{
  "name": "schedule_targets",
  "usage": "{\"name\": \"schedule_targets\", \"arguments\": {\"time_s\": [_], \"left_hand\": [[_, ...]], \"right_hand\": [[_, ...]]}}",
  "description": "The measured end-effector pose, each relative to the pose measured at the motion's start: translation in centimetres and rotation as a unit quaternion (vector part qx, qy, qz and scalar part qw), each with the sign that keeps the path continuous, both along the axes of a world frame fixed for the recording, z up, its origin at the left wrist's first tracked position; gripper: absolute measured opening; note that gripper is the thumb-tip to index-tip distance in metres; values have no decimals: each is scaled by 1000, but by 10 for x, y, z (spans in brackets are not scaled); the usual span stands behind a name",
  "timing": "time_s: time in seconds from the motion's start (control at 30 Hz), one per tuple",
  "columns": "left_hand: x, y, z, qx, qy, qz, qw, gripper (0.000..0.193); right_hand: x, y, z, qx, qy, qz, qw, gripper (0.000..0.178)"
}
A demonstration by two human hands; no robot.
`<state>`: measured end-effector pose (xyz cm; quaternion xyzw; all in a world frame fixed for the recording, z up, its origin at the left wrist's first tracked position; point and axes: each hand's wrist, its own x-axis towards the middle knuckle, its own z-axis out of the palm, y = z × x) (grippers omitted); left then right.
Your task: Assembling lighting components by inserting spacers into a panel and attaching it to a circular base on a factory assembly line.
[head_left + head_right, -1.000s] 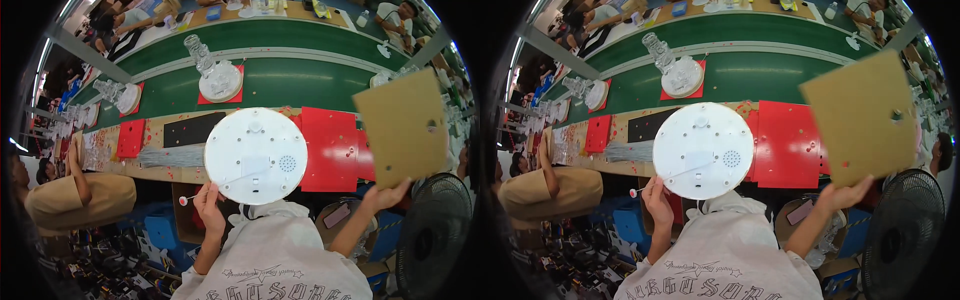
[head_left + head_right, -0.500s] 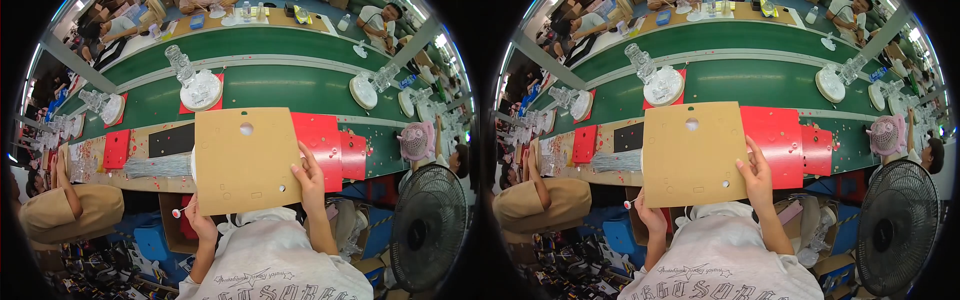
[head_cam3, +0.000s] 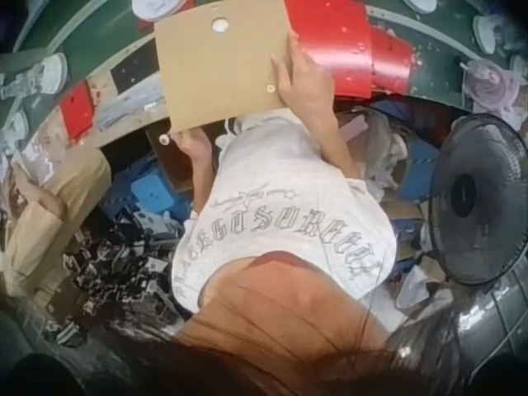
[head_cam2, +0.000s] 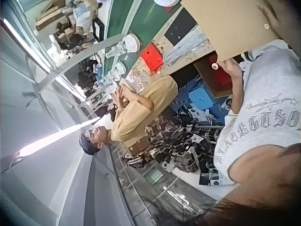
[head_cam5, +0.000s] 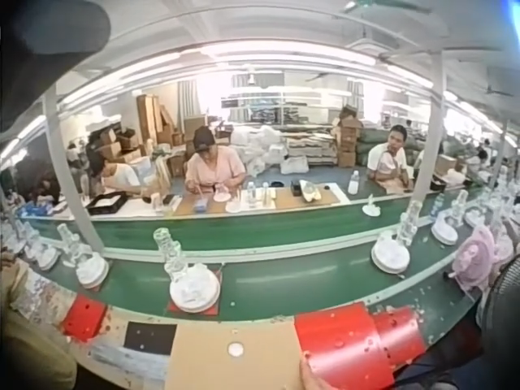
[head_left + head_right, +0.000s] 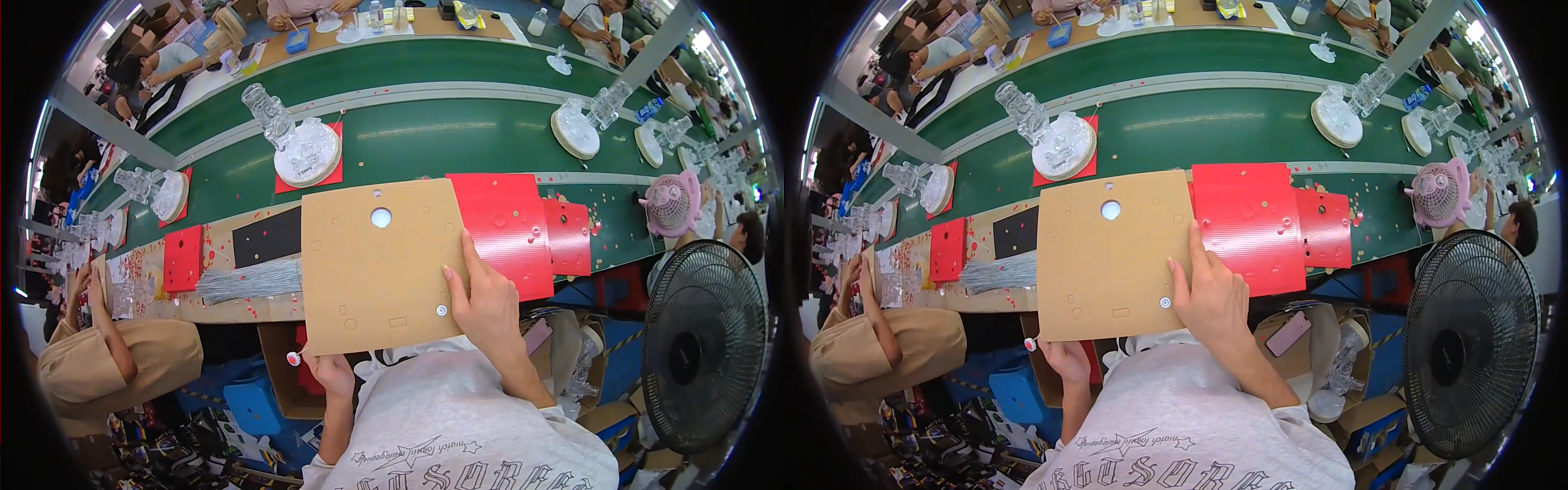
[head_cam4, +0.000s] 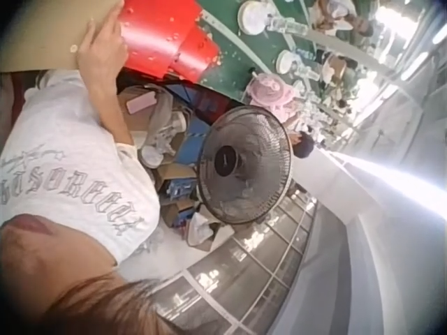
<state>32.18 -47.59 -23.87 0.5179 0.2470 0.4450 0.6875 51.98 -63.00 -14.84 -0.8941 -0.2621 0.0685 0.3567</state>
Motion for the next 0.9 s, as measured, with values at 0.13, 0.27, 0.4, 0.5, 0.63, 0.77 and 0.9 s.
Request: {"name": "schedule_targets", "arguments": {"time_s": [0.13, 0.27, 0.4, 0.5, 0.63, 0.77, 0.9], "left_hand": [[1, 0, 1, 3, -5, -14, 1000, 35], [1, 5, 6, 5, -17, -74, 997, 42], [14, -2, 28, -149, 0, 50, 988, 37], [17, 15, 37, -112, 37, 235, 965, 39], [25, 64, 94, 240, 251, 142, 927, 52], [74, 74, 121, 61, 276, -189, 940, 81], [85, 78, 104, -57, 223, -273, 934, 81]], "right_hand": [[-1, 1, -4, 16, -30, -4, 999, 58], [4, -3, -6, 52, 3, 25, 998, 56], [4, -5, -6, 49, 15, 19, 999, 55], [0, -6, -3, 43, -10, 21, 999, 55], [-1, -5, -8, 31, 2, 28, 999, 56], [-1, -14, -7, 21, 2, 30, 999, 57], [-4, -13, -7, 32, 14, 20, 999, 59]]}}
